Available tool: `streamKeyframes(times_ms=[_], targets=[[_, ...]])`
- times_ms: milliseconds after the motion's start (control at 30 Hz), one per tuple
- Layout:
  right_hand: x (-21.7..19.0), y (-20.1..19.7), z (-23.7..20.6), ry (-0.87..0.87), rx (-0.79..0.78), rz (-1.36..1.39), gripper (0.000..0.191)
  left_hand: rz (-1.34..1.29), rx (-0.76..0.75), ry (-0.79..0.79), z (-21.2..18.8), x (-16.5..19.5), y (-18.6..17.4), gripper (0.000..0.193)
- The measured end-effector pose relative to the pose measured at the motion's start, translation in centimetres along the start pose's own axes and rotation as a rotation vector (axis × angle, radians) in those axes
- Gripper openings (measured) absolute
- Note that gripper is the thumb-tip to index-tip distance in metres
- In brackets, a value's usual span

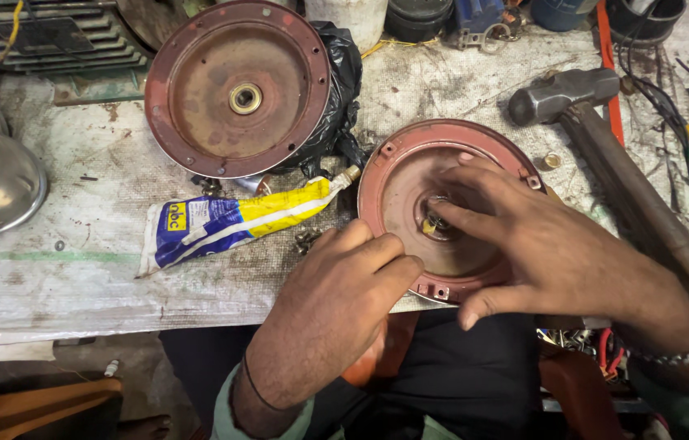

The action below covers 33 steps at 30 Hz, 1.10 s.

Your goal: The person installs a bearing into a circular metal housing by tapping it with a hammer, then uses pliers to remove a retaining clip. They apply lubricant and grease to the bearing and spread it evenly with their fingers.

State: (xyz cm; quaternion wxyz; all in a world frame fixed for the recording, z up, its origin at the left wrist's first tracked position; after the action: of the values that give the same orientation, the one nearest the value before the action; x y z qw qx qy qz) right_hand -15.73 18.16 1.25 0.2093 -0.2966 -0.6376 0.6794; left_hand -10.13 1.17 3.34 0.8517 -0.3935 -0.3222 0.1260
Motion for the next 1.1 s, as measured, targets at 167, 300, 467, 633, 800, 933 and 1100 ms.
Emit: streamKeyframes(times_ms=[167, 300, 467, 633, 800, 933, 1100], targets=[[0.0, -0.3, 1.0, -0.047, 0.021, 0.072, 0.115, 0.010, -0.015, -0.008, 0.1, 0.0, 0.1, 0.034], [0.2, -0.4, 0.4, -0.111, 0.054, 0.169, 0.106, -0.007, -0.007, -0.003, 0.1, -0.1, -0.1, 0.037], [1.1, -1.1, -0.4, -0.208, 0.061, 0.405, 0.095, -0.019, -0.008, 0.002, 0.1, 0.1, -0.1, 0.034], [2.4, -1.9, -1.2, -0.068, 0.155, 0.345, 0.101, -0.008, -0.017, -0.014, 0.2, 0.0, -0.1, 0.031], [1.7, -0.7, -0.9, -0.040, 0.128, 0.198, 0.103, 0.008, -0.034, -0.019, 0.3, -0.1, 0.2, 0.027], [1.3, -0.6, -0.7, -0.030, 0.121, 0.171, 0.105, 0.009, -0.027, -0.010, 0.2, 0.0, 0.2, 0.029], [0.2, -0.4, -0.4, -0.077, 0.120, -0.020, 0.113, 0.000, -0.029, -0.013, 0.2, 0.0, 0.1, 0.034]])
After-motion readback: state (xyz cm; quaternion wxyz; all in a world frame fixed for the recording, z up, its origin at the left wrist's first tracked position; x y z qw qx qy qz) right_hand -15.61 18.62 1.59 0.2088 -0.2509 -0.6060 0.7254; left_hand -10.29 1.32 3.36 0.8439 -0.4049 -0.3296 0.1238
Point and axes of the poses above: each hand's wrist, its own z-axis towards the middle knuckle, its own y-axis out of the palm, x = y × z, the point moved 7 cm from there along z, towards the middle knuckle, and after that the axes turned 3 degrees about -z, right-handed, at the moved point
